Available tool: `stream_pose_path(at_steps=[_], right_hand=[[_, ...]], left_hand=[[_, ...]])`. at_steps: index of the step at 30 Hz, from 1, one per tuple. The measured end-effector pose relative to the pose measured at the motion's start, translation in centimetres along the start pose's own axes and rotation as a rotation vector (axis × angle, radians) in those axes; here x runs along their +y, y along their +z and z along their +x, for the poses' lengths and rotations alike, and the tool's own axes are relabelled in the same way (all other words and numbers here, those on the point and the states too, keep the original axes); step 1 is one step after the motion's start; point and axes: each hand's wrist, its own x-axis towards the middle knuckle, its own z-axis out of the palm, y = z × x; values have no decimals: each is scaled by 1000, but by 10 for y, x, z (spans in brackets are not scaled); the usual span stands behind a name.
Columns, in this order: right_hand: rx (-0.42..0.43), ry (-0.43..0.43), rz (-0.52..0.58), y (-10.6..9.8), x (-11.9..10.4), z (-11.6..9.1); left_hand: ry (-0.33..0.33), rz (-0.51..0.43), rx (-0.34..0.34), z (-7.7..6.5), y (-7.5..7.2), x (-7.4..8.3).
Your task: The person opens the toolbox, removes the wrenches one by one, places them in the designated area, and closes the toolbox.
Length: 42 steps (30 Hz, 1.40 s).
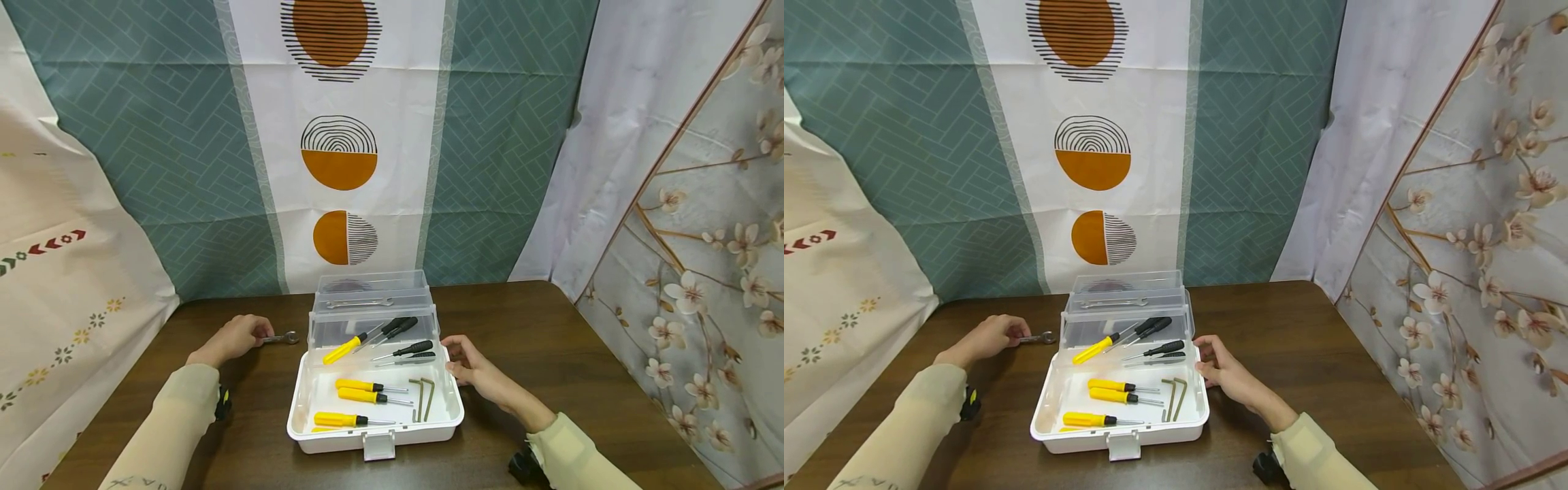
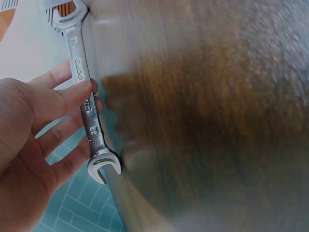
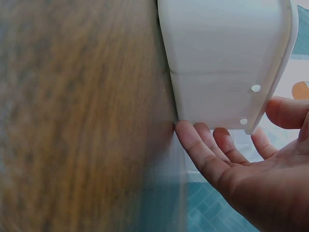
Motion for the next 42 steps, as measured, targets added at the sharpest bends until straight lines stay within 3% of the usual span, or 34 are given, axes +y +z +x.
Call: stream_pose_path(at_steps=[13, 30, 42], right_hand=[[1, -4, 9, -1, 1, 0], [7, 5, 2, 0, -1, 0], [6, 2, 3, 0, -2, -1]], left_hand=[[32, 7, 17, 3, 4, -4], [9, 34, 18, 4, 6, -3], [32, 56, 41, 4, 9, -3]])
